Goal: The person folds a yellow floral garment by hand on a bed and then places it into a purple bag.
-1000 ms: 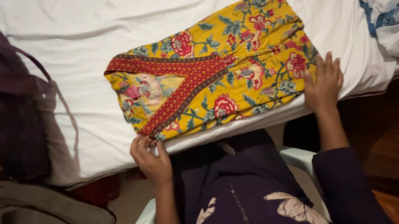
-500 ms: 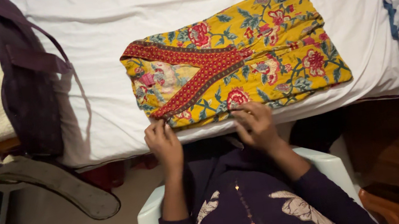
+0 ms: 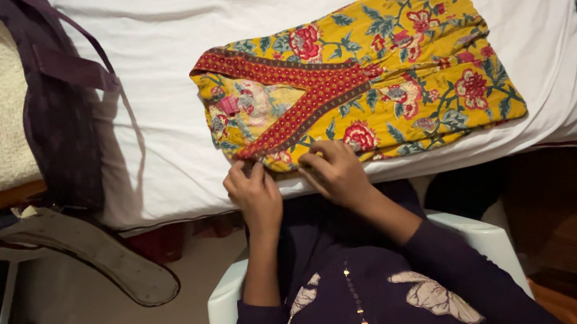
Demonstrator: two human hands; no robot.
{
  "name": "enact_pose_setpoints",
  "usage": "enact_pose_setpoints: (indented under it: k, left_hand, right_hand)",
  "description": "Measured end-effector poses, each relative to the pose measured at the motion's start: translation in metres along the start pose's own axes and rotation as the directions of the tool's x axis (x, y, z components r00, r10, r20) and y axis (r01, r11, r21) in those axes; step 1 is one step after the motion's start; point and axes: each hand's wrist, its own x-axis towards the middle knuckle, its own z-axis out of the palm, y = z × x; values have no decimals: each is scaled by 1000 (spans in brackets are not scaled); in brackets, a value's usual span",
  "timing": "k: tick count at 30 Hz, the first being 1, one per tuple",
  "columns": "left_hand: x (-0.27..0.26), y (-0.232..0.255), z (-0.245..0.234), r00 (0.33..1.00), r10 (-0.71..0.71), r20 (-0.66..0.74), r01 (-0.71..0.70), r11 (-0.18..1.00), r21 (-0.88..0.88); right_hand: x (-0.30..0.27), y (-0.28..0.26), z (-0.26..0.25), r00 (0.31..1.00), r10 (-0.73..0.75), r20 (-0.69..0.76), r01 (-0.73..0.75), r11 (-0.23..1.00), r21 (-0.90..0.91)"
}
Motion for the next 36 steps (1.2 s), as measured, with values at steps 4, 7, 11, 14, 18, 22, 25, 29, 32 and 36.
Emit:
enact_pose_setpoints:
  k: [4,7,11,14,18,22,25,29,32,36]
  left_hand:
    - [6,0,-3,996,84,35,-84,996,-2]
    - [17,10,-8,996,76,44,-75,997,-33]
    - [31,20,-10,996,-28,88,34,997,-64]
    - [24,23,-9,998,-61,24,62,994,-87]
    - [8,20,12,988,-157,2,155,971,-184]
    - [5,3,33,997,-79,-14,72,962,-263]
    - [11,-6,35,995,-95,-10,70,789,-610]
    - [18,-3,28,964,-134,231,254,194,-948]
    - [28,2,17,979,-57,194,202,321,-925]
    - [31,3,-2,978,10,209,184,430,-884]
  right_hand:
    - [24,-2,0,996,86,-13,-84,989,119]
    - [43,-3,-12,989,145,-30,-134,962,238]
    - [57,-6,-22,992,121,-43,-107,965,241]
    - [58,-7,-23,992,120,-47,-105,965,241]
    - [56,-6,-20,990,132,-55,-115,963,244]
    - [53,-6,-17,994,96,-44,-83,966,247]
    - [44,-6,-12,994,72,-79,-55,978,201]
    - [13,-19,2,988,30,-153,-9,990,142]
    - [-11,-30,14,1000,-12,-7,13,982,186]
    - [-42,-22,42,998,55,23,-59,979,196]
